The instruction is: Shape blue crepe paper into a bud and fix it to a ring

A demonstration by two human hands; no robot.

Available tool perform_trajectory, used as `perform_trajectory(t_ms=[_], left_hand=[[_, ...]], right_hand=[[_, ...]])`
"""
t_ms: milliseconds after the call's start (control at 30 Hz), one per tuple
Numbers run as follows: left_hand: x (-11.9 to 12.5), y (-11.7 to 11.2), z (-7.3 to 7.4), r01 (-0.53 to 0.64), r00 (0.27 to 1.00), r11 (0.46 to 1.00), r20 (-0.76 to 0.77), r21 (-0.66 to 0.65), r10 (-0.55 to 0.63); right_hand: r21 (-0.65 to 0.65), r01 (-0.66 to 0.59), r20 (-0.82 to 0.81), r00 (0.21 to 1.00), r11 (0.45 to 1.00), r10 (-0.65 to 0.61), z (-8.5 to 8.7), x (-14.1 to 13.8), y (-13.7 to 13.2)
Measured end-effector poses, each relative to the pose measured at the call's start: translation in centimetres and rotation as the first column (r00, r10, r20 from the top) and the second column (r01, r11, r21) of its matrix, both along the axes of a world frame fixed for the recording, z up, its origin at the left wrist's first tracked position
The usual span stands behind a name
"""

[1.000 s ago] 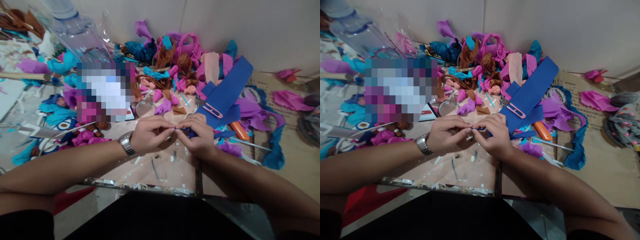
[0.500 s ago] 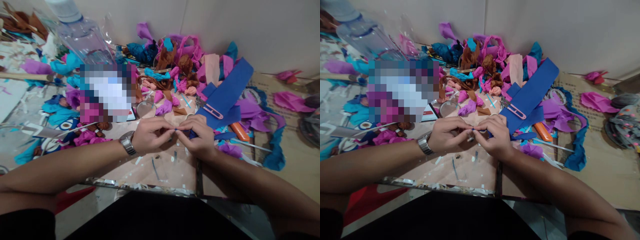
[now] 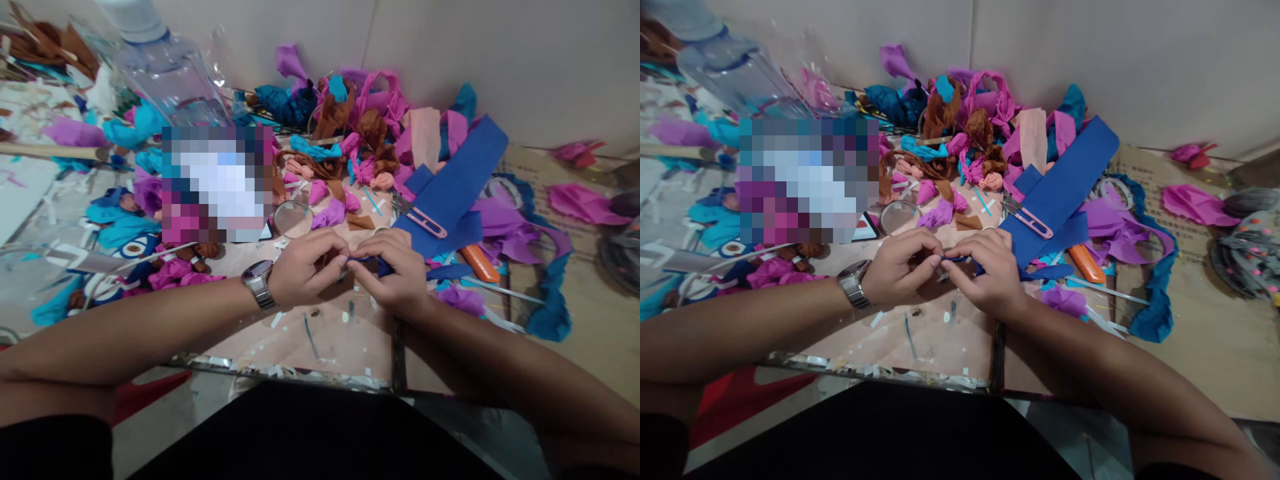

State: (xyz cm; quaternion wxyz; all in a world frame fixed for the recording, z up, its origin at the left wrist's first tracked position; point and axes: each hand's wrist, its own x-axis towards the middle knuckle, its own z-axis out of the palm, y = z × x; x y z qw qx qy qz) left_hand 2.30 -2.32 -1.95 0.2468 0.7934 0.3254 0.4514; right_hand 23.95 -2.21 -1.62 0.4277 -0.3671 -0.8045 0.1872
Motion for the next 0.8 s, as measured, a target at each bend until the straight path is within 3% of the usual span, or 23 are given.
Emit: perform_trajectory(t_ms=[500, 800], left_hand=[[-0.34, 0.37, -0.36, 0.096, 0.995, 0.984, 0.030, -0.148, -0.093], [-0.19, 0.21, -0.61, 0.068, 0.997, 0.980, 0.056, -0.187, -0.058]], right_hand=[[0.043, -0.013, 0.002, 1.000, 0.999, 0.013, 0.04, 0.24, 0.17], [0.088, -0.014, 0.022, 1.000, 0.996, 0.012, 0.04, 0.33, 0.38]])
